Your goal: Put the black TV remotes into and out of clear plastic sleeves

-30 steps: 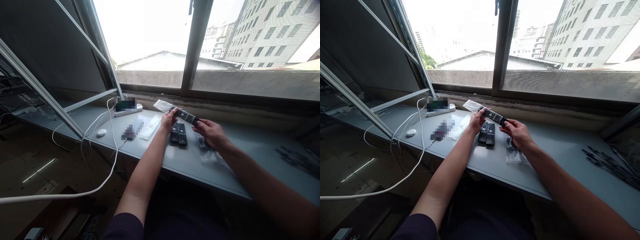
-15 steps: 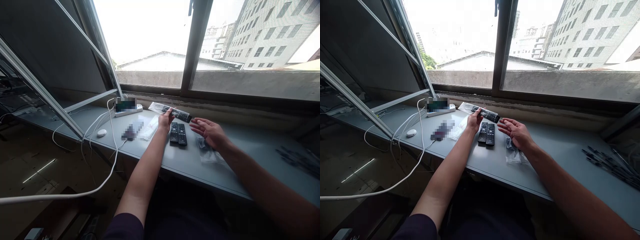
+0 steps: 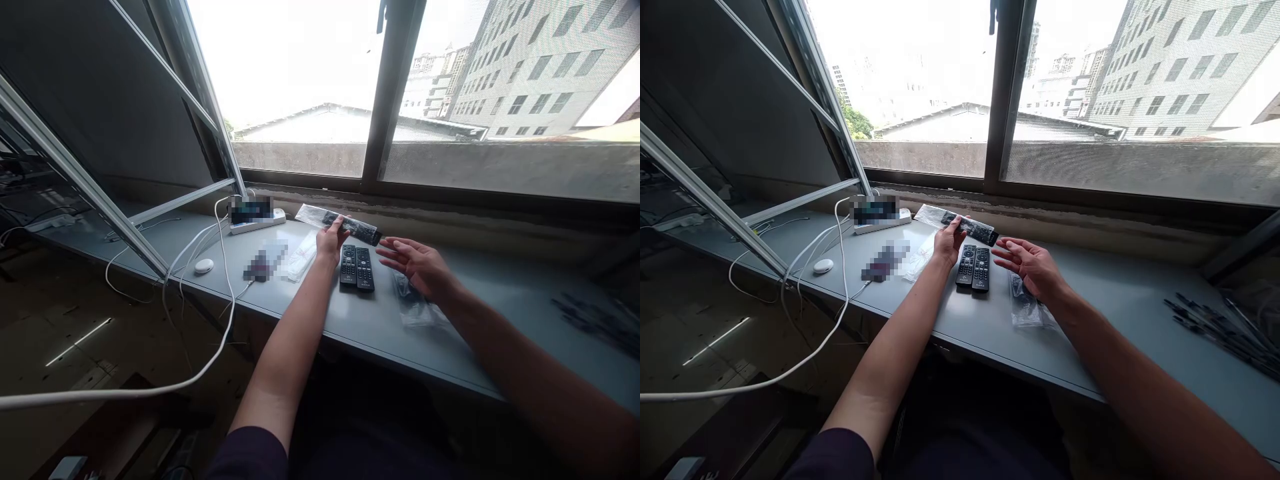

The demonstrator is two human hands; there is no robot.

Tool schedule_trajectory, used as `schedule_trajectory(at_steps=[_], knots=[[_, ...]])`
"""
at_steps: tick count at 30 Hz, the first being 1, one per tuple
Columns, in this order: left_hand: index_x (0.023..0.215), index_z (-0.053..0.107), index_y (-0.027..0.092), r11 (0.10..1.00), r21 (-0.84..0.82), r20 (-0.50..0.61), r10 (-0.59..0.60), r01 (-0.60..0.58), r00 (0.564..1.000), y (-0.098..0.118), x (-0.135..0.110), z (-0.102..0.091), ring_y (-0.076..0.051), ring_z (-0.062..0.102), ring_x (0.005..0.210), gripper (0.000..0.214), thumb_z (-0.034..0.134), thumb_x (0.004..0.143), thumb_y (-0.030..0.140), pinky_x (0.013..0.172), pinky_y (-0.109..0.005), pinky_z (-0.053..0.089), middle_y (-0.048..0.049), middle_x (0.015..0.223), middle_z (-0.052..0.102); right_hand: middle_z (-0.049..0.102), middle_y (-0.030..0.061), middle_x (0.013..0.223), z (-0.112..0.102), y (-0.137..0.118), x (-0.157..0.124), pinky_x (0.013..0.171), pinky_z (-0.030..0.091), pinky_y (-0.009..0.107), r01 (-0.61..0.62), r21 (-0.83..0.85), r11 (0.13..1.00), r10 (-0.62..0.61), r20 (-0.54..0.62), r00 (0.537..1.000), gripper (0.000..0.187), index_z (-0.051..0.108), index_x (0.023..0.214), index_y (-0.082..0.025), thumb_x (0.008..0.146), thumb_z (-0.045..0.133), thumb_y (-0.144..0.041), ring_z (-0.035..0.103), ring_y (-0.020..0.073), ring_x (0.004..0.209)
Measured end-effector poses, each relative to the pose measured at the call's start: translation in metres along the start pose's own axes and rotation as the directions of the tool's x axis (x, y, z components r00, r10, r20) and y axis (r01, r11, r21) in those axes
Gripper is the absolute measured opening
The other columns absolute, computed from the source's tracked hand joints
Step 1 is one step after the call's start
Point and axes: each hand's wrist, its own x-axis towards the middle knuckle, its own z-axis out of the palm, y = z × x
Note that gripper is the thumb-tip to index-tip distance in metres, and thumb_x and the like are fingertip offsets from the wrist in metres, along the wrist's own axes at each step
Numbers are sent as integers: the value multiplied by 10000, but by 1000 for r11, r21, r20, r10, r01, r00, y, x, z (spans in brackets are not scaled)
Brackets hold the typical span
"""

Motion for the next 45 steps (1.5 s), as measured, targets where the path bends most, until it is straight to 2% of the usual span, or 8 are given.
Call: schedule_trajectory(at_steps=[10, 25, 30, 36, 39, 45], knots=[[1042, 804, 115, 998, 24, 25, -51, 50, 998, 2, -9, 7, -120, 791, 841, 178, 919, 932, 194, 611, -161, 620, -139, 1212, 859, 843, 125, 1367, 2, -2, -3, 945, 762, 404, 19, -12, 1000, -19, 14, 1000, 66, 844, 1097, -221, 1041, 817, -243, 863, 302, 1178], [1064, 827, 119, 992, 108, 74, -80, 71, 994, 3, -17, 11, -115, 788, 844, 195, 920, 927, 221, 617, -166, 582, -141, 1267, 857, 836, 105, 1394, 1, -2, -3, 834, 761, 345, 20, -16, 1000, -19, 79, 997, 162, 871, 1143, -246, 991, 877, -305, 861, 301, 1180], [1066, 834, 106, 988, 136, 92, -85, 72, 992, 3, -18, 12, -108, 784, 838, 170, 880, 959, 230, 606, -162, 571, -148, 1281, 855, 823, 108, 1430, 1, -3, -5, 837, 757, 348, 26, -24, 999, -23, 114, 993, 198, 877, 1177, -249, 992, 878, -318, 851, 309, 1204], [1116, 840, 127, 985, 157, 118, -92, 73, 989, 3, -18, 12, -133, 804, 875, 294, 955, 885, 267, 632, -170, 575, -147, 1267, 861, 796, 116, 1472, 2, -4, -6, 836, 754, 347, 21, -33, 999, -16, 131, 991, 242, 881, 1192, -248, 975, 900, -354, 850, 313, 1206], [1099, 840, 126, 983, 167, 139, -95, 71, 986, 0, -16, 10, -135, 805, 877, 262, 935, 907, 276, 623, -164, 573, -151, 1287, 857, 774, 116, 1506, 2, -4, -7, 843, 754, 346, 23, -36, 999, -17, 147, 989, 273, 891, 1211, -247, 968, 910, -369, 839, 322, 1232], [1095, 845, 129, 976, 206, 190, -115, 75, 975, -4, -13, 7, -152, 818, 912, 296, 952, 897, 321, 626, -165, 574, -148, 1295, 854, 749, 90, 1548, 1, -3, -8, 881, 758, 379, 33, -49, 998, -23, 193, 981, 327, 899, 1225, -293, 944, 939, -456, 816, 344, 1283]])
